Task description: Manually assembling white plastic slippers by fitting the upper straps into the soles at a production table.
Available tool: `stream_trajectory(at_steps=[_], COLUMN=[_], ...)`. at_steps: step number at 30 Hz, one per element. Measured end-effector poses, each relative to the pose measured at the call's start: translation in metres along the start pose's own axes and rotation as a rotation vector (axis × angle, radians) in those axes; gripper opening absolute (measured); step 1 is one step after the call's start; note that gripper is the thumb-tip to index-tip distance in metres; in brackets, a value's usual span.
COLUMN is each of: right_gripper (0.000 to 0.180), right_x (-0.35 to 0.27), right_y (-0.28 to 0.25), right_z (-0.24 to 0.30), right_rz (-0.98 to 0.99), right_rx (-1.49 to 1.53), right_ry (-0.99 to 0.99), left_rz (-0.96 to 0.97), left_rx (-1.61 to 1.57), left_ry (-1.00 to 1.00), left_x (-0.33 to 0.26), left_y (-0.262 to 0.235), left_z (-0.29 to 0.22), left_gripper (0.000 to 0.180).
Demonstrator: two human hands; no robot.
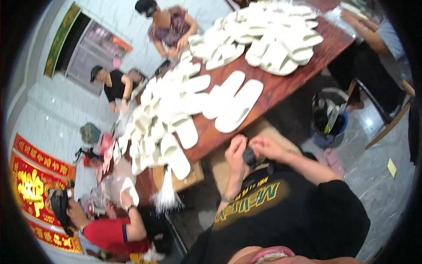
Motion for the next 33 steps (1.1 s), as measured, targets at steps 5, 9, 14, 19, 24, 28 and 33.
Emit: stream_trajectory(at_steps=[5,9,14,19,24,28,33], right_gripper=[0.010,0.015,0.011,0.010,0.019,0.026,0.024], right_x=[-0.020,-0.031,-0.016,0.105,0.189,0.220,0.206], right_y=[-0.037,-0.098,-0.152,-0.133,-0.108,-0.108,-0.094], right_z=[0.000,0.047,0.148,0.155,0.108,0.065,0.100], right_rz=[-0.133,-0.367,-0.635,-0.346,0.242,0.119,0.324], right_rx=[-0.081,-0.590,-1.132,-1.440,-1.232,-0.975,-0.884], right_ry=[0.036,-0.016,-0.309,-0.442,-0.331,-0.447,-0.246], left_rz=[0.214,0.294,0.044,0.161,0.191,0.092,-0.044], left_rx=[0.057,0.339,0.465,0.873,0.755,0.784,0.680], left_ry=[-0.027,-0.063,0.236,0.277,0.178,0.266,0.290], left_x=[0.000,0.015,0.078,0.129,0.143,0.145,0.145], left_y=[0.018,-0.020,-0.062,-0.051,-0.039,-0.038,-0.033], left_z=[0.001,-0.024,-0.049,-0.044,-0.024,-0.004,-0.017], left_gripper=[0.010,0.014,0.013,0.012,0.014,0.015,0.008])
Point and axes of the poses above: each hand's wrist, its own x-axis towards the middle knuckle, its own y-axis out of the palm, z = x × y, the point moved 2 cm from there along x, towards the middle knuckle, and after that the axes turned 5 degrees about -x, right-handed, at the moved point
